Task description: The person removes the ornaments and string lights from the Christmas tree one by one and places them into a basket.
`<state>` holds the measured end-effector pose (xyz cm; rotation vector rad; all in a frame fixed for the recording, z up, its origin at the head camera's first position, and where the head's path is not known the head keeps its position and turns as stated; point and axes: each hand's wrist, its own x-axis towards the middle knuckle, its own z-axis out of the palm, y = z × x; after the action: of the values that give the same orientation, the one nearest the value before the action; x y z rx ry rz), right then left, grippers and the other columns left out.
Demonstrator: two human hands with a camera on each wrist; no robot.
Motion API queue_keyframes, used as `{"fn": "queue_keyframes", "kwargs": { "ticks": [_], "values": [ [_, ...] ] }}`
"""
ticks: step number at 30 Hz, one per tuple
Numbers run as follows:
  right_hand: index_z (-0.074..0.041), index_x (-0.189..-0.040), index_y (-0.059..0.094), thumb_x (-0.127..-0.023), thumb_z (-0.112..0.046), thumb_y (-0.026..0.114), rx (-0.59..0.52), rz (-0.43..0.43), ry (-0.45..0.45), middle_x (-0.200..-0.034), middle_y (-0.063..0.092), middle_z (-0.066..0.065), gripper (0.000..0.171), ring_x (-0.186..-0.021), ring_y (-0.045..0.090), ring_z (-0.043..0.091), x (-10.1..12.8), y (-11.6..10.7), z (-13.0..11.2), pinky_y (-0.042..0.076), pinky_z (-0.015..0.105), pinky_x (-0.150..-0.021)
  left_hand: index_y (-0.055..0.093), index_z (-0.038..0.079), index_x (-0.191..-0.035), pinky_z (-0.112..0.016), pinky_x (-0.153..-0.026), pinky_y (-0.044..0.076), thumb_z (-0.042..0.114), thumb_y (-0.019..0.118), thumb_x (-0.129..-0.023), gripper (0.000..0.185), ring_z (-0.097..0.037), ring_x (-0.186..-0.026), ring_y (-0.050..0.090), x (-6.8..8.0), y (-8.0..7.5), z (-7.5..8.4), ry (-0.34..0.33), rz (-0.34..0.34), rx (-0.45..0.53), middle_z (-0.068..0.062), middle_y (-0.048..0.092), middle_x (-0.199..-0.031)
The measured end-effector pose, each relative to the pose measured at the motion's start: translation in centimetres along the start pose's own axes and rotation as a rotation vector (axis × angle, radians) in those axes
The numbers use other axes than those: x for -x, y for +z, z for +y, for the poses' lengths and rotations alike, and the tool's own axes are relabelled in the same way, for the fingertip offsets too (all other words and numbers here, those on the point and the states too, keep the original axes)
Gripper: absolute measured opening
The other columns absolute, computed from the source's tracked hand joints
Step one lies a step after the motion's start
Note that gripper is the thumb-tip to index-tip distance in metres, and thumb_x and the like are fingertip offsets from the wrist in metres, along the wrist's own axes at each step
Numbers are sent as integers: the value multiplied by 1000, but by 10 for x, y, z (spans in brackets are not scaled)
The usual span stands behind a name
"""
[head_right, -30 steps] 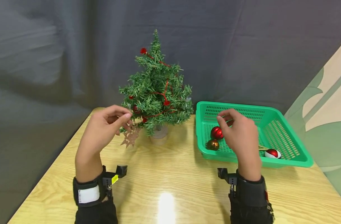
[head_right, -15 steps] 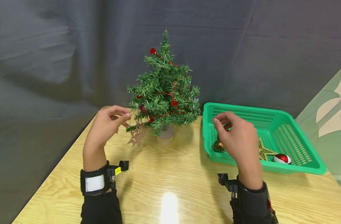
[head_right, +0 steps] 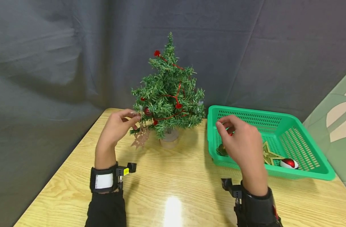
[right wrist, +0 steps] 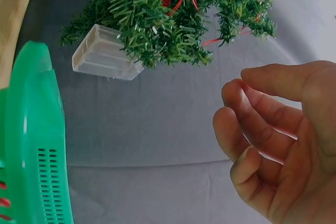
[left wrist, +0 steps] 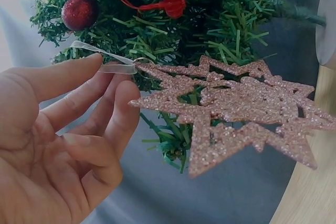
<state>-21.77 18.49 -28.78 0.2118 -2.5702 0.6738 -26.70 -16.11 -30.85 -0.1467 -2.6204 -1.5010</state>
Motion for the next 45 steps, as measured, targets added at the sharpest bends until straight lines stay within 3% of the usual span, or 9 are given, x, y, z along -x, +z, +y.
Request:
{"fn": "queue_keyframes", "kwargs": {
  "ticks": [5, 9, 12, 17, 20, 23, 29, 37, 45],
  "values": [
    [-17, -107, 73, -96, -29, 67, -64, 25, -67, -86, 74, 2, 17, -72, 64, 15, 1, 8, -17, 42, 23, -58, 69, 9, -118, -29, -66, 48, 22, 62, -100, 24, -29, -82, 71, 0, -2, -1, -2, 10, 3, -13, 69, -113],
    [-18, -101, 74, -94, -21, 70, -259, 44, -153, -81, 72, -3, 8, -67, 58, -1, 3, 23, -44, 45, 14, -60, 69, 10, -118, -30, -66, 48, 23, 62, -100, 24, -29, -81, 71, -2, -3, -1, -10, 19, 7, -13, 68, -112],
    [-17, -99, 74, -94, -19, 71, -394, 33, -164, -80, 72, -5, 6, -68, 60, -2, 6, 38, -73, 48, 15, -60, 68, 10, -119, -31, -67, 50, 25, 62, -100, 25, -28, -81, 71, -4, -3, 1, -16, 23, 19, -12, 68, -113],
    [-13, -98, 75, -93, -24, 71, -281, 98, -168, -78, 75, -2, 12, -57, 62, 6, 7, 69, -124, 44, 21, -50, 66, 9, -121, -33, -69, 53, 25, 61, -100, 27, -27, -81, 71, -7, -5, 6, -19, 28, 27, -12, 67, -114],
    [-12, -101, 77, -94, -26, 69, -184, 117, -148, -81, 78, 3, 18, -44, 54, 8, 4, 88, -146, 34, 22, -41, 66, 9, -119, -34, -70, 54, 24, 60, -100, 25, -28, -81, 70, -8, -4, 7, -5, 31, 37, -12, 67, -114],
    [-11, -112, 75, -96, -29, 66, -128, 63, -75, -87, 79, 4, 25, -36, 41, 9, -1, 106, -160, 26, 23, -37, 66, 8, -116, -34, -70, 54, 23, 59, -101, 22, -28, -81, 70, -8, -2, 7, 7, 30, 61, -12, 67, -113],
    [-8, -130, 66, -99, -29, 62, -140, -22, 61, -92, 78, 6, 38, -33, 31, 12, -6, 137, -171, 21, 22, -36, 67, 8, -115, -33, -72, 52, 21, 59, -101, 21, -30, -87, 67, -4, 2, 5, 9, 39, 60, -13, 67, -114],
    [-14, -111, 77, -98, -32, 64, -270, 181, 76, -86, 77, 8, 26, -33, 28, 8, -12, 164, -168, 19, 21, -35, 69, 4, -111, -41, -80, 55, 17, 58, -101, 20, -30, -92, 66, -1, 1, 4, 58, 57, 56, -15, 69, -107],
    [-13, -104, 79, -98, -32, 64, -377, 289, 22, -91, 78, 5, 25, -43, 52, 10, -13, 166, -167, 35, 23, -41, 68, 3, -105, -45, -75, 57, 15, 58, -101, 17, -32, -78, 67, 3, -4, 5, 64, 75, 132, -18, 68, -97]
  ]
}}
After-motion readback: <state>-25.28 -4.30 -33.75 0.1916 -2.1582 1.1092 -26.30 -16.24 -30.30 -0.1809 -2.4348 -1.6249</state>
